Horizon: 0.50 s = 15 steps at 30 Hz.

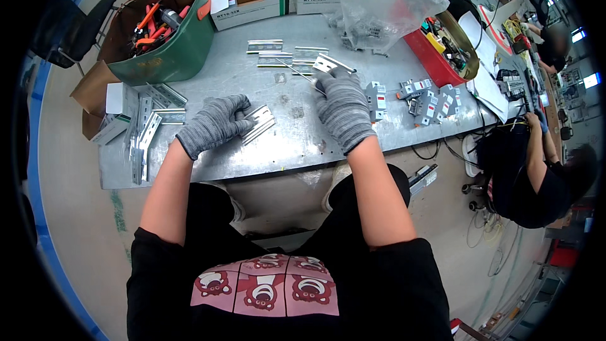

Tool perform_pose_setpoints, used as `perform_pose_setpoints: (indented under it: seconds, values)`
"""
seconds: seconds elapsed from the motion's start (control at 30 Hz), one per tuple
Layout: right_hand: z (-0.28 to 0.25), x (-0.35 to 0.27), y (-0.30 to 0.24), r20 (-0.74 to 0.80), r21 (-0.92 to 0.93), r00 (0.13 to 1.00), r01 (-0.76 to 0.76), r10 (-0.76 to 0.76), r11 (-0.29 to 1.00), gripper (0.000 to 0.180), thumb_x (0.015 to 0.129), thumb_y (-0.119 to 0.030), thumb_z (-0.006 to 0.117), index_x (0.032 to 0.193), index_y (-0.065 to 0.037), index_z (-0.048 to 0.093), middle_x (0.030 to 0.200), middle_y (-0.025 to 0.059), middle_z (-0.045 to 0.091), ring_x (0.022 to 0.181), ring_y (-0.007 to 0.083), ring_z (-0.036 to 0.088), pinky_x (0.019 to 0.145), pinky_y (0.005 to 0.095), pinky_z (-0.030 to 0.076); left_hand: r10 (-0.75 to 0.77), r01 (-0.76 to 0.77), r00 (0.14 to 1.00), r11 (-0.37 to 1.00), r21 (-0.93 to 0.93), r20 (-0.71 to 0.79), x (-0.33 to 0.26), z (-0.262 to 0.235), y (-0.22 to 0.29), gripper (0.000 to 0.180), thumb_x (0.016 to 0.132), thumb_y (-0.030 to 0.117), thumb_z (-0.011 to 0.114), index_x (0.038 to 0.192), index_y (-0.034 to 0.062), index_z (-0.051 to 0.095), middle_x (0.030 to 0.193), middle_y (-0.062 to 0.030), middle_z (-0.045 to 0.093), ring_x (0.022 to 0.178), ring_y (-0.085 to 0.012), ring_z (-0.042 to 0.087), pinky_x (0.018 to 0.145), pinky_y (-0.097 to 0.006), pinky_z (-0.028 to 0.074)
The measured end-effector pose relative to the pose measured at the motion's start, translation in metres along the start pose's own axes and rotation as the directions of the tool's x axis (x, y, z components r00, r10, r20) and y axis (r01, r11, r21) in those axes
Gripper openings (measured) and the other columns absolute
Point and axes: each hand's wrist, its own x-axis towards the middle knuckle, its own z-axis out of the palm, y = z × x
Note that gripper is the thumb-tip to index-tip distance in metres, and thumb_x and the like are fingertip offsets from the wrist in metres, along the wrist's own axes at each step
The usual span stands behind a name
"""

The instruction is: The person sits at a metal workbench and assembles small electrical components. They pick up metal brackets and small gray boxes, use a screwdriver to fasten parts together, and place the finished assemblies on the table. The person also opens a box of brackets and organizes them on the work surface.

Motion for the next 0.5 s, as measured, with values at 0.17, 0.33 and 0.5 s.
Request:
perform_pose_setpoints:
  seconds: [0.17,0.33,0.5]
  values:
    - [0.020,-0.005,0.017,-0.025,0.036,0.994,0.104,-0.103,0.994,0.032,0.087,-0.019,0.065,0.117,-0.007,0.065,0.130,0.0198,0.055,0.120,0.0375,0.050,0.105,0.0424,0.041,-0.078,0.069,0.997,0.965,-0.254,-0.024,0.005,-0.013,0.004,0.035,0.084,0.023,0.073,0.108,0.0008,0.063,0.088,-0.0106,0.066,0.078,-0.0199,0.062,0.078,-0.032,0.051]
    - [0.027,0.012,0.013,-0.091,0.102,0.974,0.216,-0.207,0.971,0.033,0.087,-0.016,0.064,0.117,-0.004,0.064,0.129,0.0213,0.055,0.119,0.0377,0.052,0.105,0.0420,0.041,-0.036,0.023,0.936,0.999,-0.040,-0.349,0.030,-0.002,-0.021,0.039,0.083,0.023,0.073,0.116,0.0051,0.061,0.115,-0.0168,0.058,0.104,-0.0280,0.059,0.092,-0.037,0.048]
    - [0.009,0.013,0.011,0.093,-0.002,0.995,0.032,-0.032,0.999,0.029,0.084,-0.018,0.067,0.111,-0.010,0.066,0.128,0.0160,0.057,0.118,0.0342,0.054,0.102,0.0425,0.044,0.001,0.064,0.878,0.991,0.120,-0.480,0.065,0.002,-0.027,0.062,0.077,0.023,0.077,0.130,0.0052,0.053,0.128,-0.0232,0.052,0.122,-0.0351,0.050,0.105,-0.040,0.041]
